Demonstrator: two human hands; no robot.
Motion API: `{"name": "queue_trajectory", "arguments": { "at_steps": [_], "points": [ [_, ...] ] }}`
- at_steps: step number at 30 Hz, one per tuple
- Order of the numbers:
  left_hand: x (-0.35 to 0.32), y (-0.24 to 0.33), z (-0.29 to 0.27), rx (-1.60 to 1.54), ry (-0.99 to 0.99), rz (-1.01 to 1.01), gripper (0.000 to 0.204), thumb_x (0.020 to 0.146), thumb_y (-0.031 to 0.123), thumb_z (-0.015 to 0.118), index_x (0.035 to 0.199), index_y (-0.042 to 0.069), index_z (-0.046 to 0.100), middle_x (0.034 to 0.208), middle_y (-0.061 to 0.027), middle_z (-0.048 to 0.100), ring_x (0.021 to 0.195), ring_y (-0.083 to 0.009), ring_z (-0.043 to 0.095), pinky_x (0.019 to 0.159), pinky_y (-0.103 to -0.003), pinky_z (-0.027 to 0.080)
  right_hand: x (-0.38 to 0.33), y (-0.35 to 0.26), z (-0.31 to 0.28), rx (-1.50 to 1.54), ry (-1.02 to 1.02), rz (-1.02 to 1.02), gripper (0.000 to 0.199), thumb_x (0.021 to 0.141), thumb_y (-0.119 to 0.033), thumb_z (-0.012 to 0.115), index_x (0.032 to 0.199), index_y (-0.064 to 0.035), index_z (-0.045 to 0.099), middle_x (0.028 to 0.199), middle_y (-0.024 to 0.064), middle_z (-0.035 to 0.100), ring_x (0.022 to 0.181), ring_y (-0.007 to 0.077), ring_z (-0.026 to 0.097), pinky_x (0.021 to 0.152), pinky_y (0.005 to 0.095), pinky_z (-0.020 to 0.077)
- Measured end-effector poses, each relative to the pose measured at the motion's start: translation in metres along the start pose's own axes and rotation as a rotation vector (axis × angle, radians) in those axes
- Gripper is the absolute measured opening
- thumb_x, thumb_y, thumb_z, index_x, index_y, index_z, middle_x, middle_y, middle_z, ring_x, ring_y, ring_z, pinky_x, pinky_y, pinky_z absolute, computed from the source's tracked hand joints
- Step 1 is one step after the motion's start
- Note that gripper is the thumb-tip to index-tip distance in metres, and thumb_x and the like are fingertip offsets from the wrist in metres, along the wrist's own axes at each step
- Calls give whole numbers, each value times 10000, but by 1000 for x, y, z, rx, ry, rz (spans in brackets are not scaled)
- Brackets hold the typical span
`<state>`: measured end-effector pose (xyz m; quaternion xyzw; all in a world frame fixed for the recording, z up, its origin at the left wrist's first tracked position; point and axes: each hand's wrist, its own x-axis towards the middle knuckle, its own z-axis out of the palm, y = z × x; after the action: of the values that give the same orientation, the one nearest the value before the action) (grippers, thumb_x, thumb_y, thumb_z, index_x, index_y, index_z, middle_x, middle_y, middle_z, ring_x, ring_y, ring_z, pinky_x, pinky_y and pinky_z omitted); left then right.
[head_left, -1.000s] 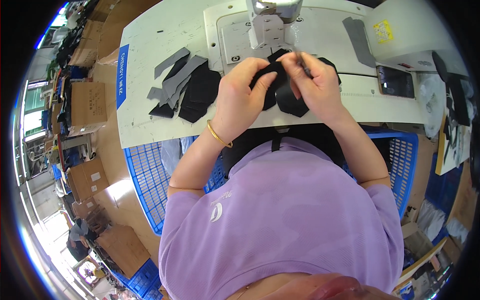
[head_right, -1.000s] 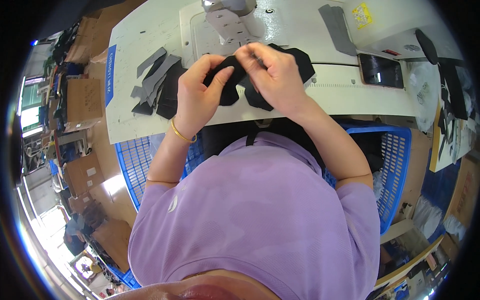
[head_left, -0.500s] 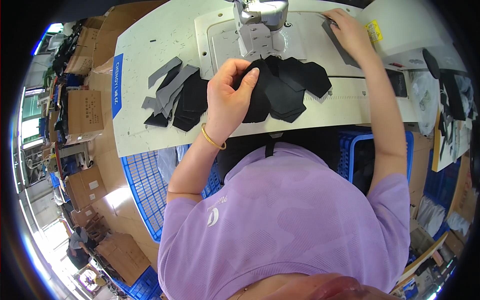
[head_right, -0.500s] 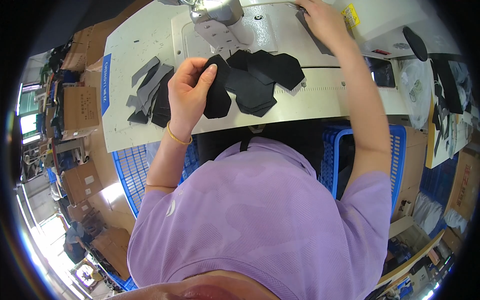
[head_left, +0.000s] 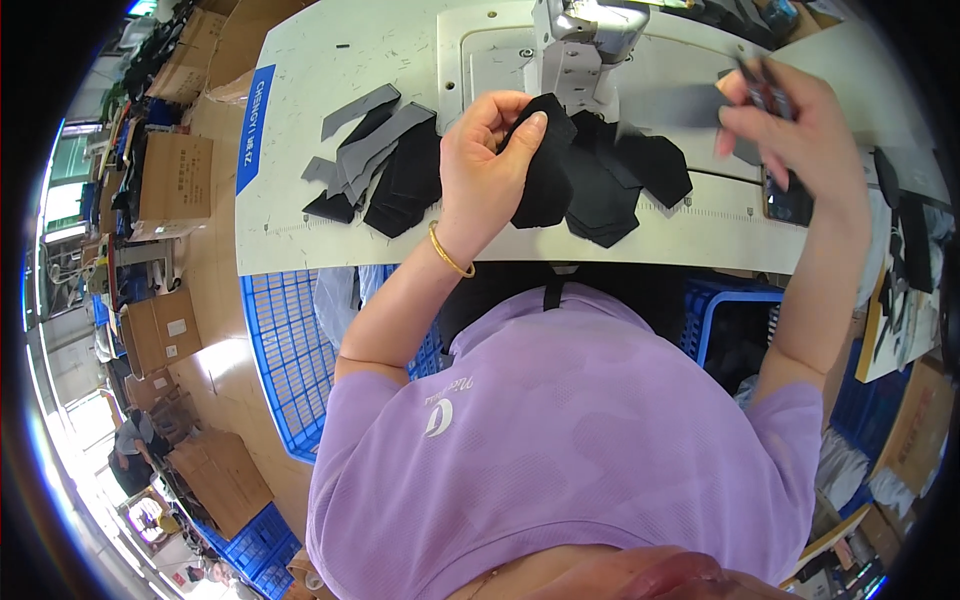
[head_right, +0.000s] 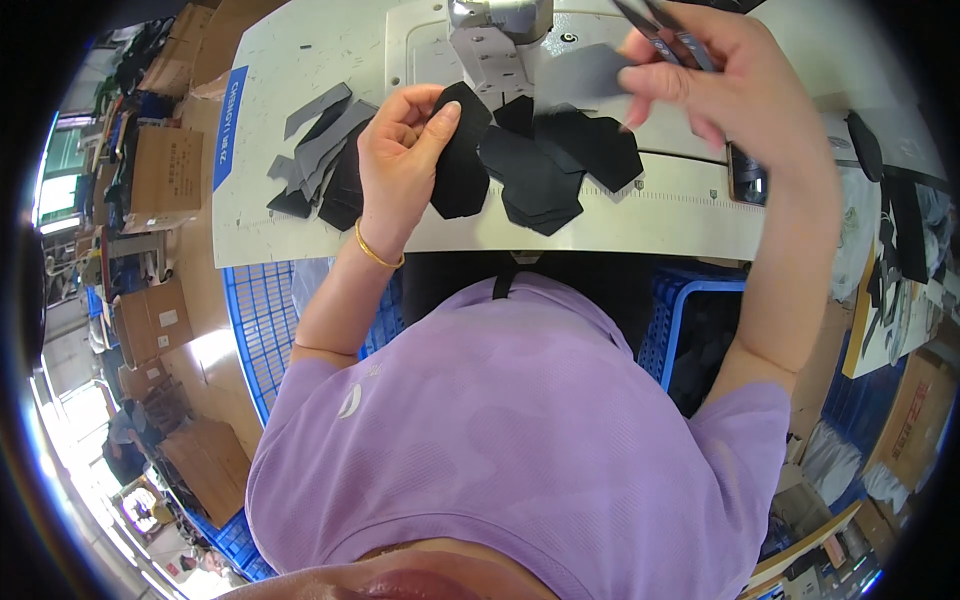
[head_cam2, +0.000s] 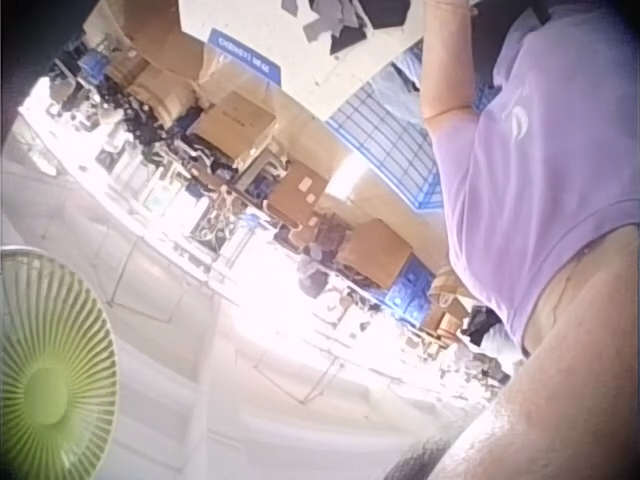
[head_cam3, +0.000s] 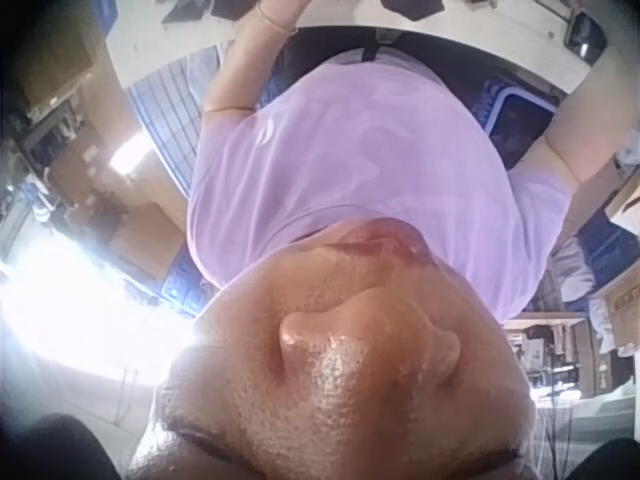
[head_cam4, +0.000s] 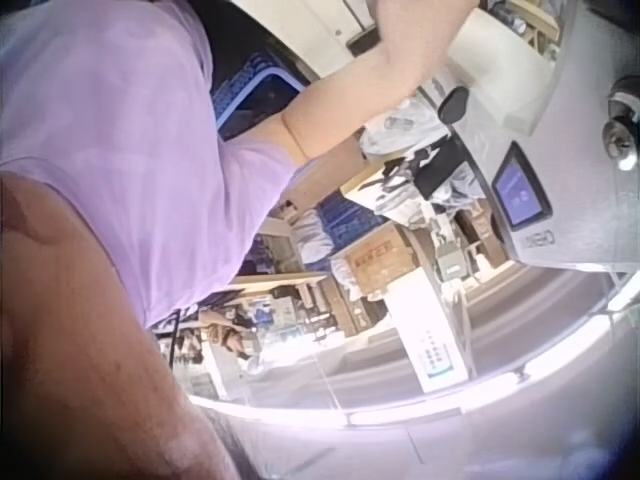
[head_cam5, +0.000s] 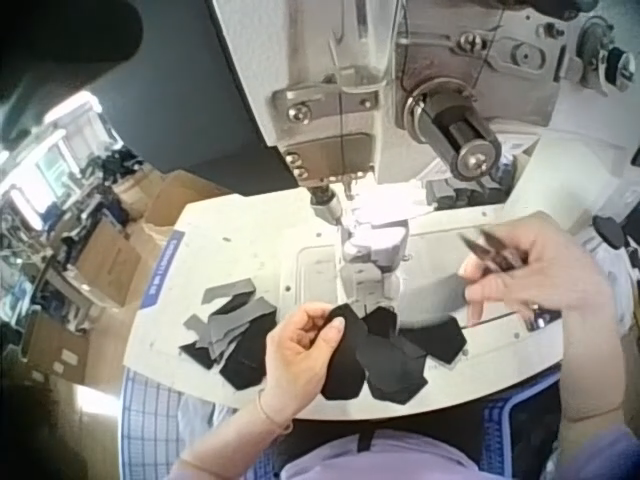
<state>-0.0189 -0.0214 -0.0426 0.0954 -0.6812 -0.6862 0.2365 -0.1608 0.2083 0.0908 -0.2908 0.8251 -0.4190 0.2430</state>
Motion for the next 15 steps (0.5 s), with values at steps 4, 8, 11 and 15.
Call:
{"name": "queue_trajectory", "arguments": {
  "at_steps": [4, 8, 11, 15],
  "points": [
    [-3, 2, 14, -19, 30, 79, 131, 907, 46, 661, 1024, -1, 627, 888, -18, 653, 812, -42, 586, 720, -194, 474, 0, 0, 73, 521, -71, 2, 133, 897, -126, 682, 958, -9, 672, 896, 21, 661, 698, 29, 568, 611, 210, 475],
    [-9, 6, 19, 88, 70, -42, 145, 913, 103, 664, 966, -31, 672, 915, -31, 681, 806, -78, 594, 694, -242, 491, 22, 40, 136, 473, 349, -321, 109, 872, -82, 699, 929, 6, 670, 732, 7, 629, 667, 57, 575, 606, 205, 473],
    [-12, 5, 16, -96, 39, 4, 148, 907, 88, 657, 958, -51, 661, 904, -37, 669, 779, -85, 591, 676, -241, 491, 14, 22, 132, 524, 237, -130, 96, 863, -76, 697, 874, 6, 648, 718, 2, 621, 644, 56, 570, 588, 213, 460],
    [-13, 6, 6, -338, -65, -61, 96, 865, -11, 668, 958, -35, 658, 879, -31, 651, 787, -87, 592, 705, -232, 493, 15, 21, 129, 389, 196, -177, 100, 851, -71, 692, 831, 8, 634, 683, 7, 612, 610, 49, 557, 561, 209, 437]
  ]
}}
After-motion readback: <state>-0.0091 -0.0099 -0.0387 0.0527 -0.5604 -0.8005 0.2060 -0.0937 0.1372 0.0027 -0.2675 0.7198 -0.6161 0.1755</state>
